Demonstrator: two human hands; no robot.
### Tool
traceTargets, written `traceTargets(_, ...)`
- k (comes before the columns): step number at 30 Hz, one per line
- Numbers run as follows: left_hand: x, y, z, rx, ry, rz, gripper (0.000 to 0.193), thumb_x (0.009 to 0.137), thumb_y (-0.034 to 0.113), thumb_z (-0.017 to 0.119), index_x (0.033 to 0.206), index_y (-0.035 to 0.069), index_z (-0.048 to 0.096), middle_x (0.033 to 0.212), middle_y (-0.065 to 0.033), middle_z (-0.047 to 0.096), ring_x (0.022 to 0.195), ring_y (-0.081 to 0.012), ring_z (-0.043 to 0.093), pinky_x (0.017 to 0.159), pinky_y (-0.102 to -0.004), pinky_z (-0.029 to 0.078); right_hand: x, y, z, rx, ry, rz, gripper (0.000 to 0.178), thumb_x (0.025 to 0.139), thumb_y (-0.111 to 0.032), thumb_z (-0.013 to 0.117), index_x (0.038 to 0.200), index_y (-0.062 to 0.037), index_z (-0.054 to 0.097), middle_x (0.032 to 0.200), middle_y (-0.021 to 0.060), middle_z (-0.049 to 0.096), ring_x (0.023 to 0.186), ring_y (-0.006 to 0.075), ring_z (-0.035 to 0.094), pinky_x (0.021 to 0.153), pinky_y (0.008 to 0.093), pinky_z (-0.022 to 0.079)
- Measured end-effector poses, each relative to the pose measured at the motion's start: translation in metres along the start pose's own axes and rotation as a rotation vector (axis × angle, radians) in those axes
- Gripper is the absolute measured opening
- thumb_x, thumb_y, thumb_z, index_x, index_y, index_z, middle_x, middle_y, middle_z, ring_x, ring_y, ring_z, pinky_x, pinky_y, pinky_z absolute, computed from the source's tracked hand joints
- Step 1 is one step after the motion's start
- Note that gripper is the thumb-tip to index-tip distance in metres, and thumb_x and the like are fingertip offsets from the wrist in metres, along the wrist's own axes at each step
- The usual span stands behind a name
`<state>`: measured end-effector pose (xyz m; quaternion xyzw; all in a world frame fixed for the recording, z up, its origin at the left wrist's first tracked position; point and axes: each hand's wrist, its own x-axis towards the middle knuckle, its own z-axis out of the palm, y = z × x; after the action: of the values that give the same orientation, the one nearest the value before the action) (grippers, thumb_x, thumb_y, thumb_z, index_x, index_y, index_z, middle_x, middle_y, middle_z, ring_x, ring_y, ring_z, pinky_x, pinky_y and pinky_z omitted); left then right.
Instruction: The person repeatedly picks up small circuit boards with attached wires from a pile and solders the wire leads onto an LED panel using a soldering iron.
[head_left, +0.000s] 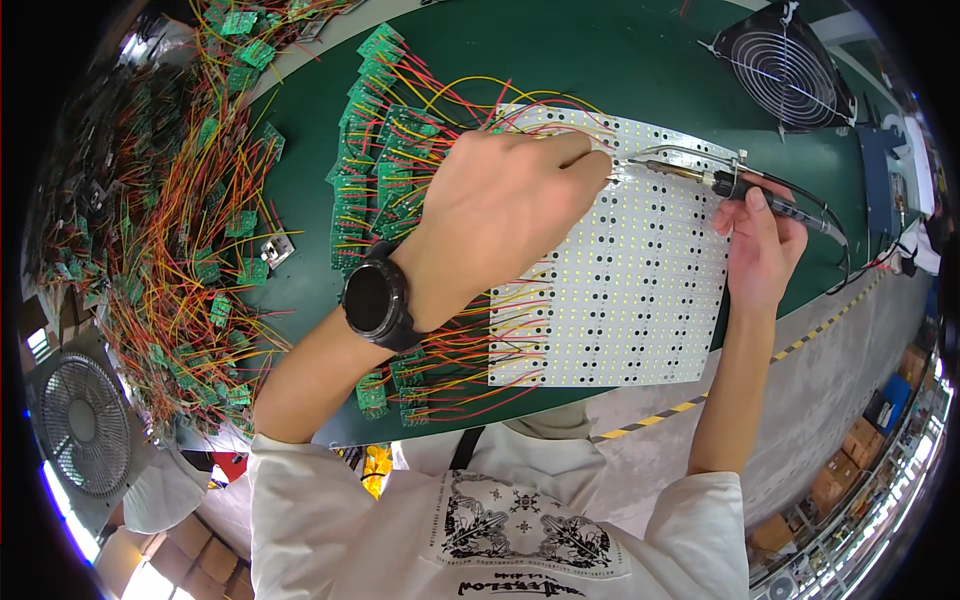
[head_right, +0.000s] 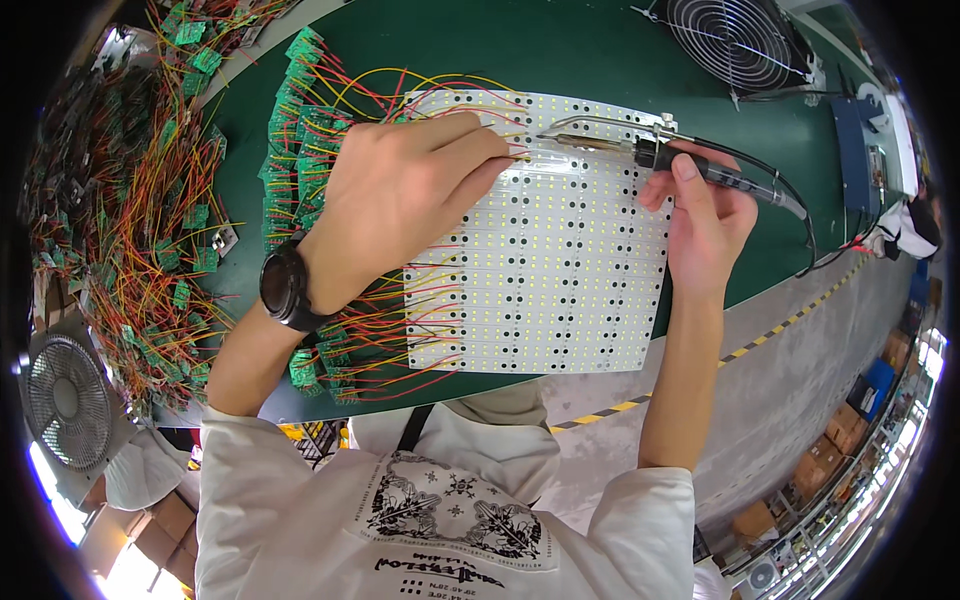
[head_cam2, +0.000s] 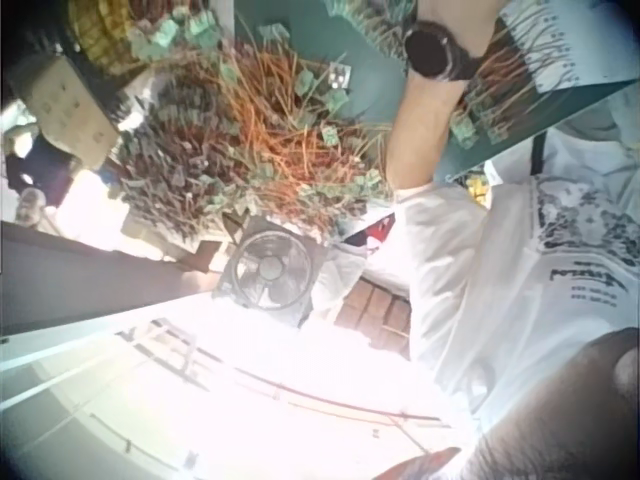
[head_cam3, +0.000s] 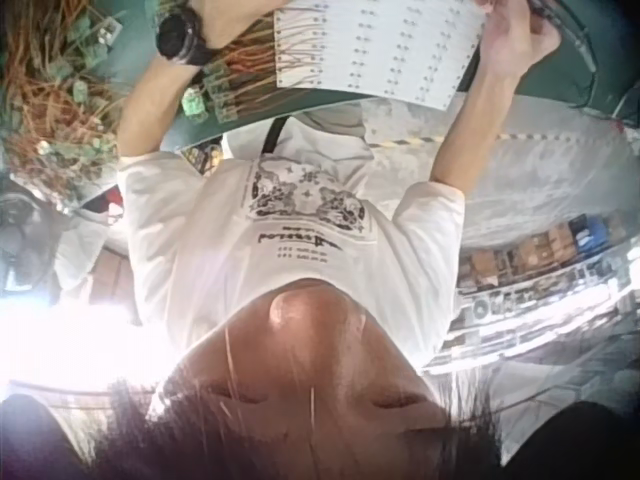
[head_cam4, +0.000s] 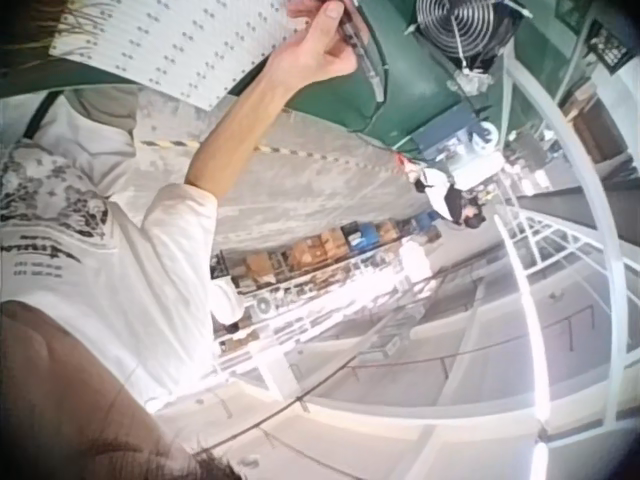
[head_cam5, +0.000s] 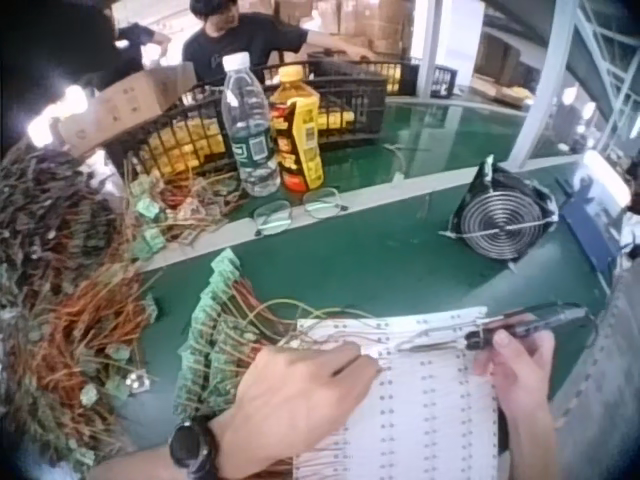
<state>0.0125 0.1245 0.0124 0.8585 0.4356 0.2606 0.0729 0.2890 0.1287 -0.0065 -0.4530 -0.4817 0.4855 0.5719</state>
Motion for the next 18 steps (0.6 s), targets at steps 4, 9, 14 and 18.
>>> traceTargets(4,0.0,-0.002,0.0,0.003,0.021,-0.009,0.006,0.082,0.014,0.069,0.081,0.008,0.067,0.074,-0.0028,0.061,0.054,-0.0245,0.059,0.045,-0.035,0.045,0.0,0.002,-0.001,0.004,-0.071,-0.018,0.025,0.091,-0.006,0.062,0.111,0.0091,0.06,0.078,0.0153,0.067,0.061,0.0192,0.062,0.057,0.0294,0.047)
traceTargets(9,0.003,0.003,-0.004,-0.069,0.056,-0.022,0.005,0.081,0.011,0.07,0.081,0.008,0.066,0.076,-0.0027,0.063,0.054,-0.0243,0.06,0.045,-0.0344,0.045,0.0,0.0,0.0,-0.012,-0.068,-0.038,0.025,0.092,-0.006,0.062,0.112,0.0091,0.06,0.078,0.0154,0.067,0.06,0.0192,0.062,0.056,0.0296,0.046)
traceTargets(14,0.001,0.004,-0.008,-0.014,0.013,-0.023,0.007,0.082,0.01,0.069,0.085,0.007,0.064,0.077,-0.0042,0.065,0.056,-0.0252,0.061,0.045,-0.0346,0.045,0.002,-0.001,-0.001,0.028,-0.047,-0.013,0.026,0.092,-0.008,0.061,0.111,0.0089,0.06,0.076,0.0148,0.067,0.06,0.0192,0.061,0.056,0.0292,0.046)
traceTargets(18,0.002,0.008,-0.014,-0.062,-0.033,-0.107,0.008,0.082,0.01,0.069,0.087,0.007,0.064,0.074,-0.0068,0.066,0.058,-0.0262,0.062,0.047,-0.0353,0.047,0.001,-0.002,-0.001,0.077,-0.037,0.014,0.025,0.092,-0.007,0.061,0.111,0.0088,0.061,0.075,0.0146,0.067,0.06,0.0191,0.061,0.056,0.0288,0.045)
